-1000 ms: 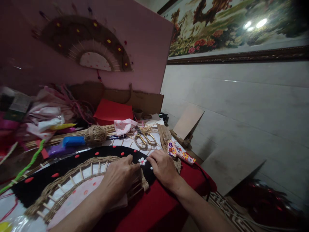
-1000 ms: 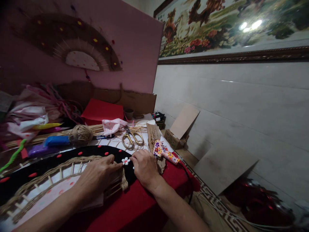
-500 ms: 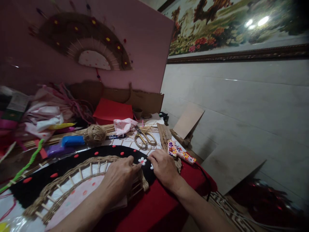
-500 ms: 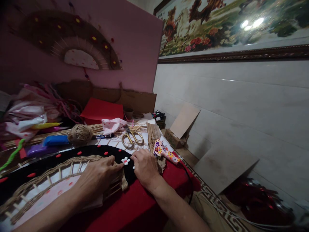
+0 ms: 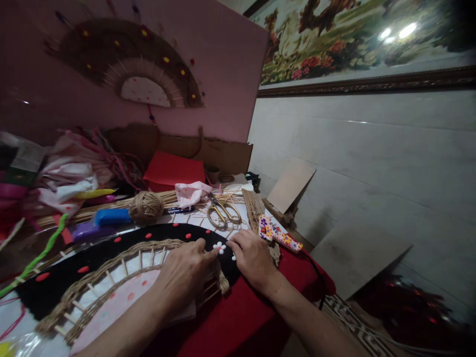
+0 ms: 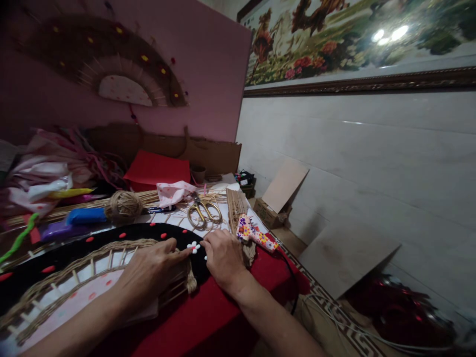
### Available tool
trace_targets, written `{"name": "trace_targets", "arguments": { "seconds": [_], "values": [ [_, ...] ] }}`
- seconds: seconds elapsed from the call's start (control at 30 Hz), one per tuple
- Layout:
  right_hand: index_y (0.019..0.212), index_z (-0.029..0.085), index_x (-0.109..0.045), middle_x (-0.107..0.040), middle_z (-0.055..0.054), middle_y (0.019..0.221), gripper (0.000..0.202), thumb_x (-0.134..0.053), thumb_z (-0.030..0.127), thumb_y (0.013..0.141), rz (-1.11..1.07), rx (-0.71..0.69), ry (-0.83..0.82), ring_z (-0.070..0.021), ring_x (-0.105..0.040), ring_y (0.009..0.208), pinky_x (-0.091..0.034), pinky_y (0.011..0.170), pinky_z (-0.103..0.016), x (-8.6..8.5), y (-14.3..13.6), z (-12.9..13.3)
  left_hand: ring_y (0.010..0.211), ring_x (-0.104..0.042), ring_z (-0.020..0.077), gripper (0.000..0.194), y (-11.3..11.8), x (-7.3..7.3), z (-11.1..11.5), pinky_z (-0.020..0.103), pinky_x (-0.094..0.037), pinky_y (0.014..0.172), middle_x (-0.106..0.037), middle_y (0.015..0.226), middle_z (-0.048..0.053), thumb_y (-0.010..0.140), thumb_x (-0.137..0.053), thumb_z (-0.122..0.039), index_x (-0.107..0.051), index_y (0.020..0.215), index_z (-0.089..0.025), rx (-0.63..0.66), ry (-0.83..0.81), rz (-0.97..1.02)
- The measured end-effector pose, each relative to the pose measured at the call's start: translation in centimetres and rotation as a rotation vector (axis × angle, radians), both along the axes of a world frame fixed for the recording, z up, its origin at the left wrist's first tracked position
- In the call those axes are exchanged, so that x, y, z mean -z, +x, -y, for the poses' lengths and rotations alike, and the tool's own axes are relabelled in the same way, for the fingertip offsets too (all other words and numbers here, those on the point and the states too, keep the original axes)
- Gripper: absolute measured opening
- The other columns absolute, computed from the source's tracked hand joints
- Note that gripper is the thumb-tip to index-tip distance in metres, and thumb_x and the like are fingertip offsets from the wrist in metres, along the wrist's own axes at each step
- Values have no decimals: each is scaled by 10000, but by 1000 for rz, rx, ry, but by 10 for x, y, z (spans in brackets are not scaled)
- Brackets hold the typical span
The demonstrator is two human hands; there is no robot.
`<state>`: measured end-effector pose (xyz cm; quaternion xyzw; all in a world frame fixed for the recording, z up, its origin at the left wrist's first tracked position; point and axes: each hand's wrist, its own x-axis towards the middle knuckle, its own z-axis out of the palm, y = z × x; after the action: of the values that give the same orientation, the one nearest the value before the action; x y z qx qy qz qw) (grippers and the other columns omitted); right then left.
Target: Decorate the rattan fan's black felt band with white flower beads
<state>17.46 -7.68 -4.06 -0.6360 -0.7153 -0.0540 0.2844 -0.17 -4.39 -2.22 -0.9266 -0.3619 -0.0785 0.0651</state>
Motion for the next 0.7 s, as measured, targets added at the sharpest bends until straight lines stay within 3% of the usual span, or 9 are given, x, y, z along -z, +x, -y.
{"name": "trace_targets", "arguments": {
  "seconds": [0.2,0.37,0.57,0.7],
  "values": [
    [742,189,-587,-616,-28,789,169,-485,216,874,6,0,2,-162,-524,773,-354,701,-270,0,0,0,627,-534,170,381,1,1,0,260,-316,495,-547,778,57,790,-443,-131,-597,1095,-299,-4,3,-32],
    [772,187,-595,-594,-44,815,148,-477,185,861,-45,-19,26,-180,-509,821,-372,733,-285,-3,-1,2,626,-542,172,311,0,-3,2,265,-313,499,-559,774,44,840,-442,-225,-596,1095,-311,-8,5,5],
    [851,214,-668,-555,-45,874,277,-489,44,727,-59,-184,97,-188,-472,877,-383,772,-310,-9,-1,6,614,-558,164,357,0,0,-1,251,-271,474,-565,758,39,838,-448,-221,-556,1164,-319,-96,32,35],
    [838,244,-706,-545,-42,838,302,-480,61,755,-65,-226,169,-185,-459,854,-378,744,-315,-7,0,7,616,-571,180,365,-1,2,-1,258,-273,472,-564,760,41,839,-433,-203,-559,1159,-327,-78,51,27]
  ]
}}
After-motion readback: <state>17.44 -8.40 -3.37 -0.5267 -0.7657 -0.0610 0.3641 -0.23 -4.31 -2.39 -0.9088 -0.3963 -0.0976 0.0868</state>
